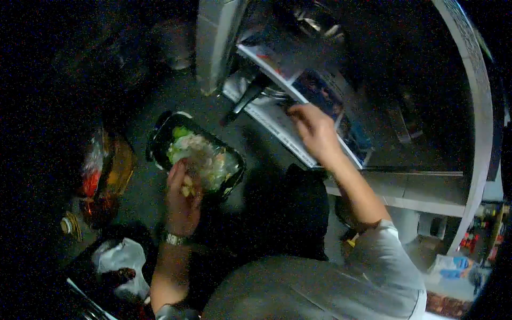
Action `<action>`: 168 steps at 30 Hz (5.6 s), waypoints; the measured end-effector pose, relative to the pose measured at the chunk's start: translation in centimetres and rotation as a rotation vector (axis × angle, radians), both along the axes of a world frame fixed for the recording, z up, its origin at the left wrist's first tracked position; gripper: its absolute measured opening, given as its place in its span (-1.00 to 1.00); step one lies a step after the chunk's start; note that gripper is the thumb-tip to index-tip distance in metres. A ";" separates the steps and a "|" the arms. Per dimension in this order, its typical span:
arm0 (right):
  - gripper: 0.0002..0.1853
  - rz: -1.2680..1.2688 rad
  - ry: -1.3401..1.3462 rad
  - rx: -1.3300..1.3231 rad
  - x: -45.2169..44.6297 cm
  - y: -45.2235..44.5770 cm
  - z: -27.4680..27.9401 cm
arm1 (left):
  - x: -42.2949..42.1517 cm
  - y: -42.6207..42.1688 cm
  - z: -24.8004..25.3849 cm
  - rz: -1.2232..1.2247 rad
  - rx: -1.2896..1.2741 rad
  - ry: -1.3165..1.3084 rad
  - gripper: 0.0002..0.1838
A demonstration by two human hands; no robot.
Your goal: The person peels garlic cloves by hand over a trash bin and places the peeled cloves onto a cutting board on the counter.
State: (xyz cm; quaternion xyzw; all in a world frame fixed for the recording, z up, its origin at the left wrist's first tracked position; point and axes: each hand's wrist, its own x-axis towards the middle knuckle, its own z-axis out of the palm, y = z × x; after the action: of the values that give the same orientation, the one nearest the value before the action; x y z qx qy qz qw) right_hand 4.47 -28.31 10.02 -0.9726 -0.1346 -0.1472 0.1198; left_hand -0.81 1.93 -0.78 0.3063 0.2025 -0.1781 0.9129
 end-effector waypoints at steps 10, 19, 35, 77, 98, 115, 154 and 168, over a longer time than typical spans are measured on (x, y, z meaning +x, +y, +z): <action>-0.71 -0.536 0.136 -0.355 3.0 -12.4 -1.1 | 0.2 -1.2 1.3 -0.023 0.043 0.158 -0.75; -0.64 -0.471 0.176 -0.691 9.4 -13.9 -3.1 | -0.2 -0.9 1.5 -0.127 0.068 0.006 -0.79; -0.86 0.331 0.531 0.443 -1.4 10.4 0.6 | -0.5 -1.9 3.9 -0.307 0.569 -0.340 -0.71; -0.81 0.027 0.764 1.072 -0.8 11.8 -2.9 | 1.3 -2.5 -2.0 -0.158 1.183 -0.425 -0.70; -0.85 0.045 0.783 0.801 -1.7 12.2 -4.3 | 0.6 -1.9 2.0 0.018 1.500 -0.851 -0.83; -0.86 0.185 0.572 0.588 -2.4 12.5 -3.7 | 0.3 -1.4 1.4 -0.110 1.531 -0.865 -0.85; -0.93 0.102 0.719 0.608 -2.3 12.3 -3.4 | 0.1 -1.3 1.8 -0.202 1.573 -1.004 -0.80; -0.84 0.143 0.369 0.121 -0.9 12.4 -4.3 | 0.3 -1.2 1.9 -0.071 0.698 -0.428 -0.75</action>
State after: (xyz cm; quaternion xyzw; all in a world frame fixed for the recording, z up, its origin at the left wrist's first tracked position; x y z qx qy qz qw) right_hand 3.58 -15.87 5.76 -0.9620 -0.1702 0.0343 0.2107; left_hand -0.52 0.76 1.13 0.6346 0.0458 -0.0622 0.7690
